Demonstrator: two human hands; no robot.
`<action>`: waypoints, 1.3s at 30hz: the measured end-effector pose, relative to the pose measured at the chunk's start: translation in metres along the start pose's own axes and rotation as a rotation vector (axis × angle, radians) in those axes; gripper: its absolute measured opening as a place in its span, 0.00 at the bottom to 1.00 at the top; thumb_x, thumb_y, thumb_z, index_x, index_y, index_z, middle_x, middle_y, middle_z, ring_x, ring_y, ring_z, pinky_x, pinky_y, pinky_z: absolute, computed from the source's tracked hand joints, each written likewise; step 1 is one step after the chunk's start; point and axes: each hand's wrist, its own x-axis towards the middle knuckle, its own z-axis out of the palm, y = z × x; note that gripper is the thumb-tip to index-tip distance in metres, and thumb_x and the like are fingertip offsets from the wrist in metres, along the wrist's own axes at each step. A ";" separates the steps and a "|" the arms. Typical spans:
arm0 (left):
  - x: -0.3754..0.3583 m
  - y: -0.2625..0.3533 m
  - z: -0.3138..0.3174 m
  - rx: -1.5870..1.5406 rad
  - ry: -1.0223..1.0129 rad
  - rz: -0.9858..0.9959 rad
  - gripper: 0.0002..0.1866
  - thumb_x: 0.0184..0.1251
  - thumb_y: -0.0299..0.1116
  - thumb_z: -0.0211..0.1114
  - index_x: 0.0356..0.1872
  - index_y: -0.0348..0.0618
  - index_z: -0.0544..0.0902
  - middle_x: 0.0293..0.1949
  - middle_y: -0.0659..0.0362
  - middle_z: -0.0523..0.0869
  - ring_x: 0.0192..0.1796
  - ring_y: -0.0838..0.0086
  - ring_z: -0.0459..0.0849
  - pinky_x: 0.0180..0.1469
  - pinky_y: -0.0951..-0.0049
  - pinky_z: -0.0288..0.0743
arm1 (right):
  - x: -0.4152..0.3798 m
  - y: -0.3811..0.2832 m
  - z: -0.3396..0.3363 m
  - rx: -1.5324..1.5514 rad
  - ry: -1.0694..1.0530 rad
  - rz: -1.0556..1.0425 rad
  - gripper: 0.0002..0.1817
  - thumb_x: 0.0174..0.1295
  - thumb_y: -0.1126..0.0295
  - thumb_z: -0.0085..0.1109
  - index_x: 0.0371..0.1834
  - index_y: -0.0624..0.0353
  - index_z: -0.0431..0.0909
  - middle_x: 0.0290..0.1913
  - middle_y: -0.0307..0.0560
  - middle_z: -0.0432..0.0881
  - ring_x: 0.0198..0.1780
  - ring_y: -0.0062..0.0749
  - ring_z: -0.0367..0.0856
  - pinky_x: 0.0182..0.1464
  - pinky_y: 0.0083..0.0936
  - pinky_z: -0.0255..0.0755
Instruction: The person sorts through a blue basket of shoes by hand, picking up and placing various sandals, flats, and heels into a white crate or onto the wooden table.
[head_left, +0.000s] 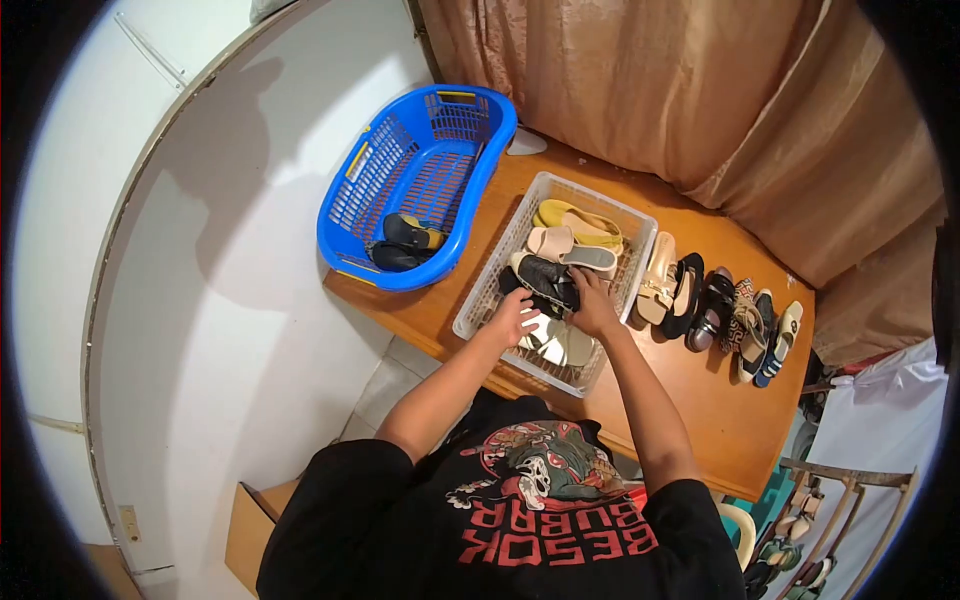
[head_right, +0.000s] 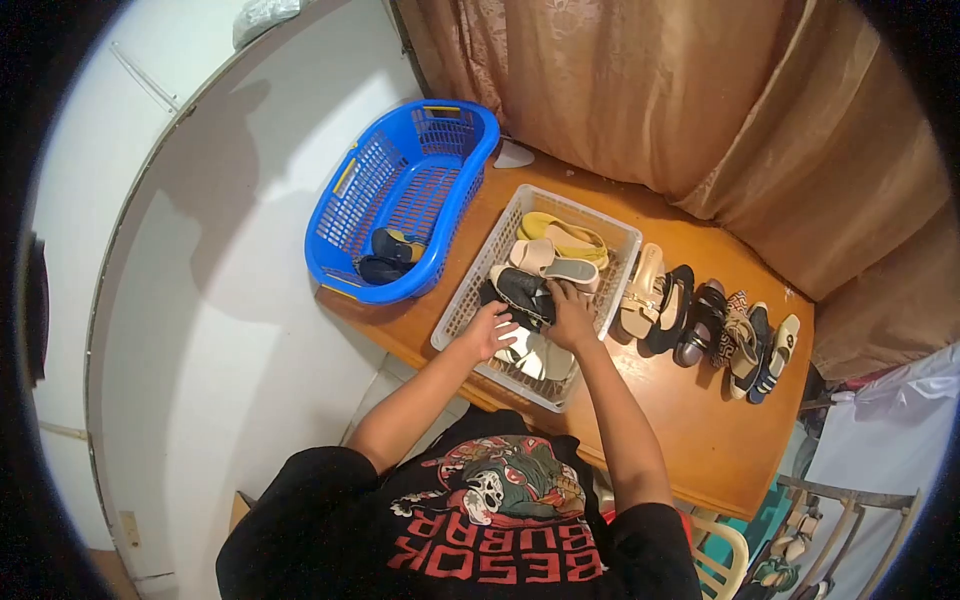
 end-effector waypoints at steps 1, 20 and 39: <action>-0.005 0.000 -0.003 0.040 0.015 0.028 0.34 0.71 0.48 0.57 0.74 0.48 0.63 0.72 0.52 0.68 0.70 0.57 0.71 0.70 0.51 0.65 | -0.005 -0.009 -0.004 0.080 0.040 0.017 0.58 0.38 0.66 0.80 0.78 0.48 0.57 0.77 0.53 0.59 0.76 0.56 0.57 0.74 0.56 0.52; -0.139 0.074 -0.101 0.407 -0.219 0.425 0.25 0.76 0.39 0.53 0.71 0.48 0.67 0.59 0.61 0.78 0.60 0.75 0.77 0.62 0.72 0.68 | 0.029 -0.120 -0.004 0.491 0.423 -0.248 0.28 0.50 0.79 0.63 0.58 0.61 0.74 0.63 0.58 0.71 0.67 0.56 0.66 0.71 0.44 0.59; -0.079 0.249 -0.195 0.298 -0.107 0.461 0.20 0.76 0.39 0.55 0.65 0.47 0.74 0.55 0.57 0.83 0.55 0.70 0.82 0.54 0.68 0.75 | 0.130 -0.194 0.018 0.838 0.453 -0.111 0.16 0.56 0.83 0.57 0.49 0.64 0.77 0.50 0.48 0.78 0.47 0.31 0.80 0.50 0.26 0.75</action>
